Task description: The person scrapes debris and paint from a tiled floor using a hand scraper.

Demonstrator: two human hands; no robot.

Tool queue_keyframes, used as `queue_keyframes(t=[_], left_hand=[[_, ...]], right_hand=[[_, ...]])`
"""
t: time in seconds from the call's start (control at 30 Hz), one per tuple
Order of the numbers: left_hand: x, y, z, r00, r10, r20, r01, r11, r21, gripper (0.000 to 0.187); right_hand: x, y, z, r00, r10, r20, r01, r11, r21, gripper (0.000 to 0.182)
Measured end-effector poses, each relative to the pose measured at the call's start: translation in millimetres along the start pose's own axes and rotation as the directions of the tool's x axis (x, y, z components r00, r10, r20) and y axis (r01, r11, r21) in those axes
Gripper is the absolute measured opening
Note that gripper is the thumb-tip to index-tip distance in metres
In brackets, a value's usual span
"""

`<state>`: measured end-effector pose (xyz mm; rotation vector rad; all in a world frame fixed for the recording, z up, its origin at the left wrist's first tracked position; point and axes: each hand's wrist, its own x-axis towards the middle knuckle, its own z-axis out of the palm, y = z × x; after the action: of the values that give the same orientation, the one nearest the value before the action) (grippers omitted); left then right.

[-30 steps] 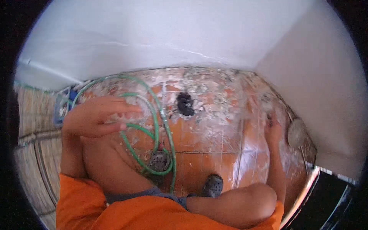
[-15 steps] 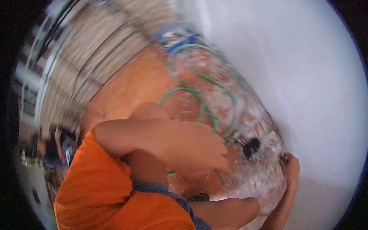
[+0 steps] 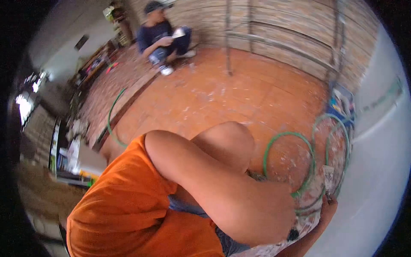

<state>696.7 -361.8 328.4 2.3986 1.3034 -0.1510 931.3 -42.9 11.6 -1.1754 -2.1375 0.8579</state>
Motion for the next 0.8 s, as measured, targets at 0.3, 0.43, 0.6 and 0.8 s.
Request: queue_keyframes(t=[0.3,0.43,0.6,0.8], left_hand=[[-112,32,49,0.977,-0.086,-0.194,0.106,0.990,0.097,0.034],[-65,-74,115,0.947,-0.264,-0.184,0.240,0.960,-0.142,0.036],[-46,-121,216,0.936,-0.276,-0.221,0.209,0.936,-0.281,0.034],[-14,-197,256,0.907,-0.300,-0.297,0.208,0.929,-0.305,0.031]], right_hand=[[21,-172,-61,0.947,-0.225,0.230,0.272,0.941,-0.199,0.037],[201,-99,-56,0.878,-0.376,0.297,0.452,0.855,-0.255,0.044],[175,-141,23,0.909,-0.265,0.323,0.371,0.867,-0.333,0.051],[38,-145,67,0.819,-0.149,0.554,0.333,0.910,-0.248,0.046]])
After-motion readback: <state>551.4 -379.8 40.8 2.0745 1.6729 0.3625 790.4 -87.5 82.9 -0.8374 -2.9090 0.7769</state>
